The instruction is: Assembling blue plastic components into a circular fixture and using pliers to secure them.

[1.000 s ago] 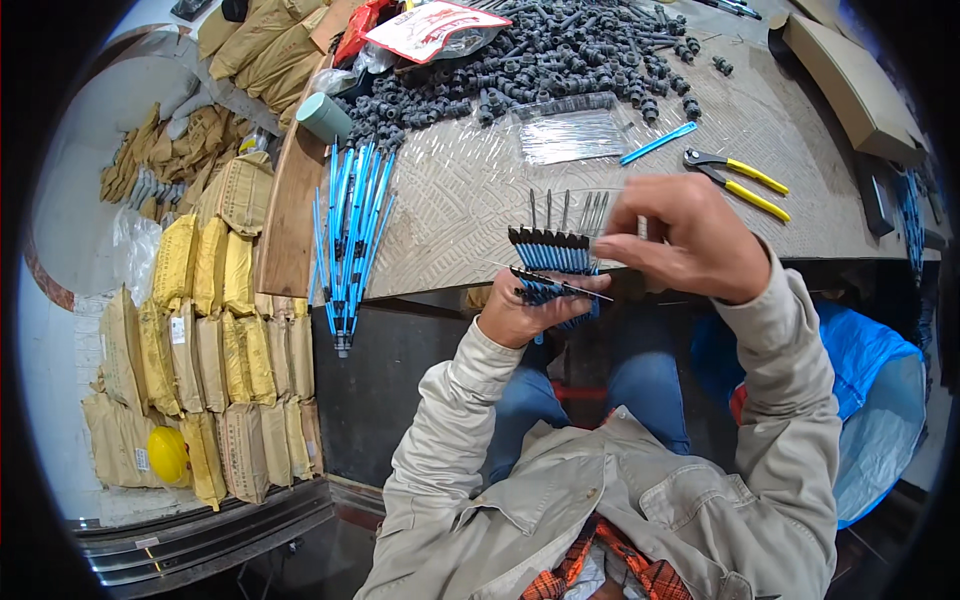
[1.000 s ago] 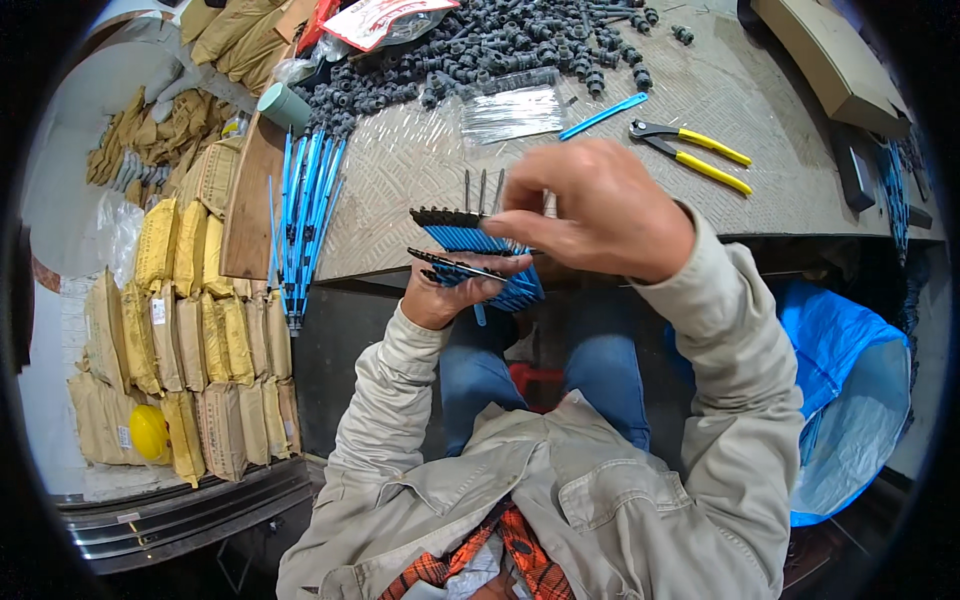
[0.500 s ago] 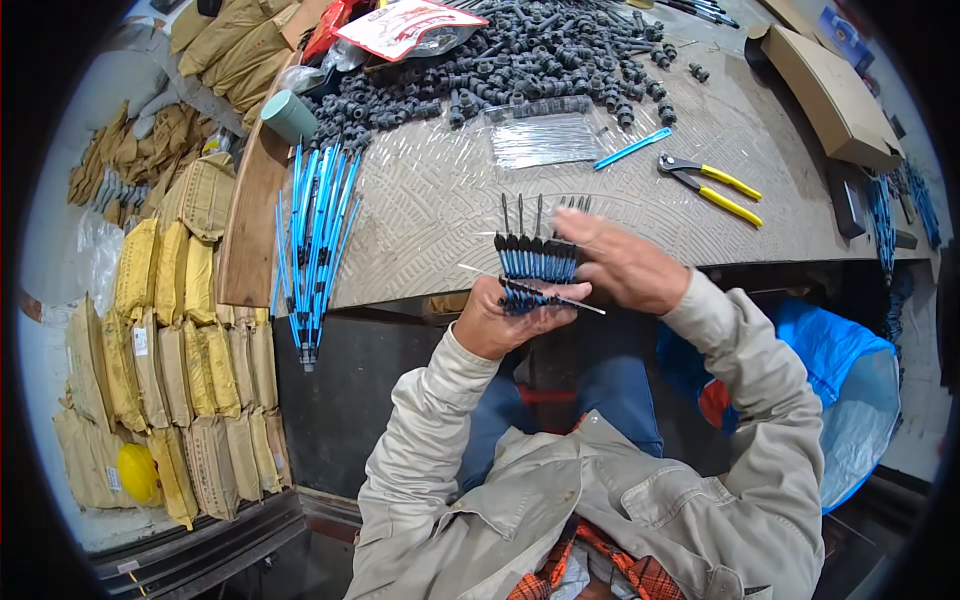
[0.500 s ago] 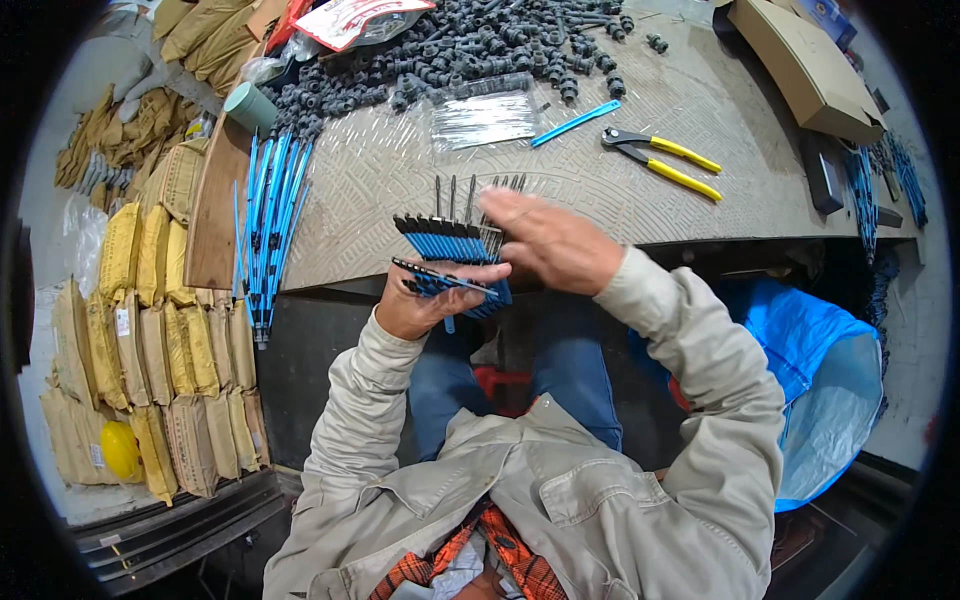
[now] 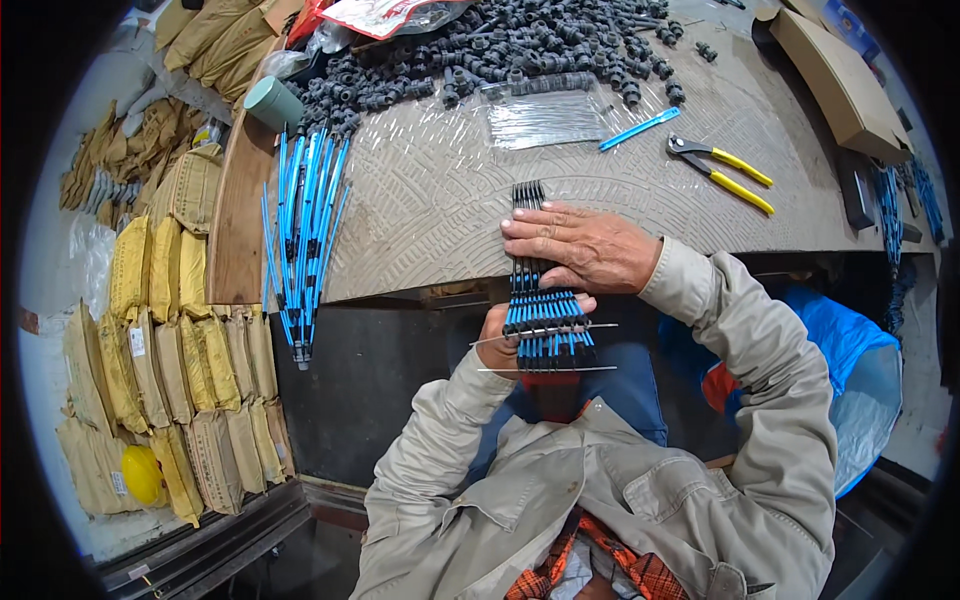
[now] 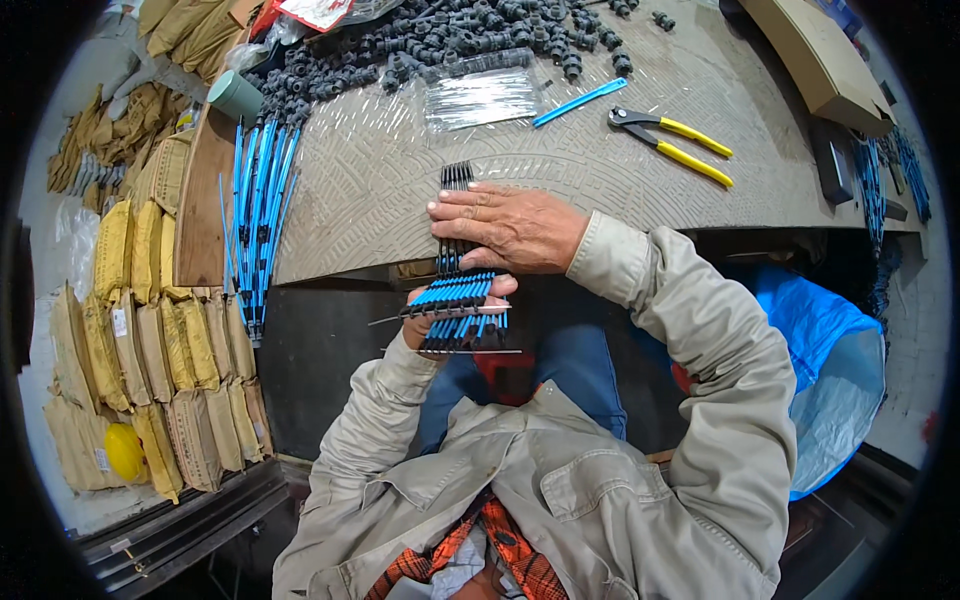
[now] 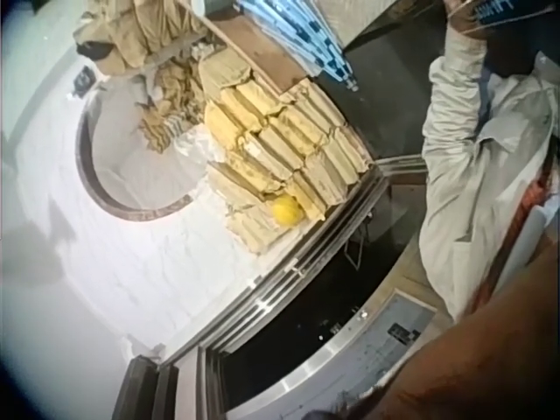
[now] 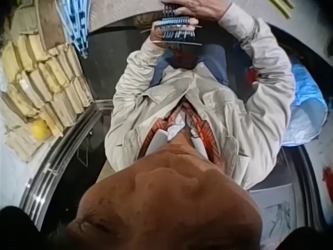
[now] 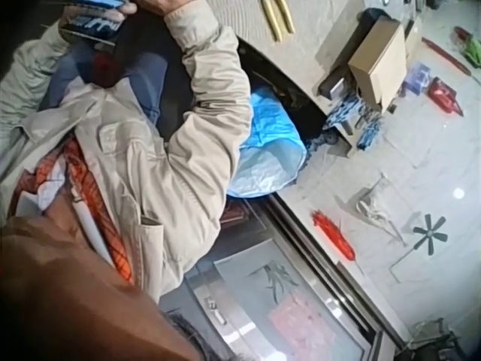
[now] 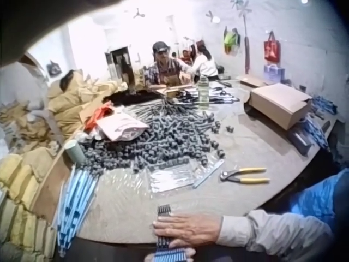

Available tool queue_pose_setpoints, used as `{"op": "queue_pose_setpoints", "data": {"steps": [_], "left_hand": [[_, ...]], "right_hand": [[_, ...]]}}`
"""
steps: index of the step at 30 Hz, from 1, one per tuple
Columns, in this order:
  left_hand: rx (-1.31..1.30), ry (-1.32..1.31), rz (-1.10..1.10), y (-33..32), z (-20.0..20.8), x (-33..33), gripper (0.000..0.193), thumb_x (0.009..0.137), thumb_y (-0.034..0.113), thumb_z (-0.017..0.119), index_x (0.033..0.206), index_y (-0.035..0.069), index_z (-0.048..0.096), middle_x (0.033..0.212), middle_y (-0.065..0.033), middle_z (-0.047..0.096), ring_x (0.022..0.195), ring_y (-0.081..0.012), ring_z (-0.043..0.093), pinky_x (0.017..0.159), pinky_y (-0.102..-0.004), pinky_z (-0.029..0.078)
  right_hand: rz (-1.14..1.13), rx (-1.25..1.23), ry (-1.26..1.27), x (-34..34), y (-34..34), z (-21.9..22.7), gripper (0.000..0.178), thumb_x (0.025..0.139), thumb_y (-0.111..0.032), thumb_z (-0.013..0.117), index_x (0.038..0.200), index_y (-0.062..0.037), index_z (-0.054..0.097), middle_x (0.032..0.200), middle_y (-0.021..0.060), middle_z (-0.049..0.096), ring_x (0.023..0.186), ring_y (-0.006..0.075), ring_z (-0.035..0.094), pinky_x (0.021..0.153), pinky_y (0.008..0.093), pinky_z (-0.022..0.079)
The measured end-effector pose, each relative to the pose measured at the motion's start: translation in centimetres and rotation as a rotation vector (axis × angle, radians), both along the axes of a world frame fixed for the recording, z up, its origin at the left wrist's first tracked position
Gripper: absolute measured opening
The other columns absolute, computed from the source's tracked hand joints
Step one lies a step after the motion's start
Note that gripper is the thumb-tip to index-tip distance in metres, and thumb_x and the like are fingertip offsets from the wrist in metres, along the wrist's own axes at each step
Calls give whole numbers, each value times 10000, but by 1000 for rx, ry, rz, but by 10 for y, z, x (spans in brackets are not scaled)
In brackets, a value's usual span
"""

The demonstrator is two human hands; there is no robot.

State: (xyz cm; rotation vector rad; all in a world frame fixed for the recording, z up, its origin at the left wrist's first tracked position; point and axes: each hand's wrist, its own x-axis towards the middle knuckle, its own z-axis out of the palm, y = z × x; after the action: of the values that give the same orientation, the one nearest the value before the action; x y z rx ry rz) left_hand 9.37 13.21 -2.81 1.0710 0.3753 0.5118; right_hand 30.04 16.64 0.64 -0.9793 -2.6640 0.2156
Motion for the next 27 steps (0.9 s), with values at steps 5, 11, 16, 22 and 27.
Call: {"op": "queue_pose_setpoints", "data": {"steps": [5, 11, 16, 22, 27], "left_hand": [[830, 17, 17, 14, 23, 1, 459, 699, 127, 679, 1148, 105, 587, 1159, -76, 596, 1030, -217, 588, 880, -296, 467], [708, 378, -249, 24, 59, -30, 658, 619, 23, 679, 1252, 35, 500, 1180, -112, 573, 1015, -224, 562, 899, -281, 417], [828, 379, -195, 31, 67, -55, 751, 556, 192, 782, 1234, 22, 507, 1159, -124, 584, 1000, -226, 579, 903, -288, 427], [1038, 350, 68, 39, 51, -81, 925, 407, 429, 800, 1203, 40, 537, 1151, -133, 588, 1022, -229, 581, 908, -307, 439], [1605, 550, 31, 58, 53, -37, 1027, 421, 504, 744, 1300, 76, 432, 1305, -84, 475, 1175, -219, 477, 1008, -332, 352]], "right_hand": [[-14, 3, 75, 3, 1, -8, 559, 888, -460, 406, 1327, -115, 382, 1397, 41, 353, 1315, 207, 282, 1090, 361, 217], [31, 68, 141, 2, 6, -18, 559, 889, -458, 406, 1319, -102, 390, 1380, 52, 379, 1306, 215, 298, 1087, 353, 224], [47, 200, 105, 0, 11, -16, 544, 893, -445, 411, 1312, -98, 400, 1346, 57, 420, 1273, 216, 351, 1065, 341, 272], [-50, 0, 300, 2, 6, -8, 480, 915, -382, 416, 1303, -98, 417, 1242, 60, 527, 1152, 224, 485, 961, 324, 386], [-164, -209, 376, -3, 0, 3, 431, 922, -326, 424, 1292, -104, 433, 1159, 61, 584, 1008, 248, 581, 840, 324, 473]]}}
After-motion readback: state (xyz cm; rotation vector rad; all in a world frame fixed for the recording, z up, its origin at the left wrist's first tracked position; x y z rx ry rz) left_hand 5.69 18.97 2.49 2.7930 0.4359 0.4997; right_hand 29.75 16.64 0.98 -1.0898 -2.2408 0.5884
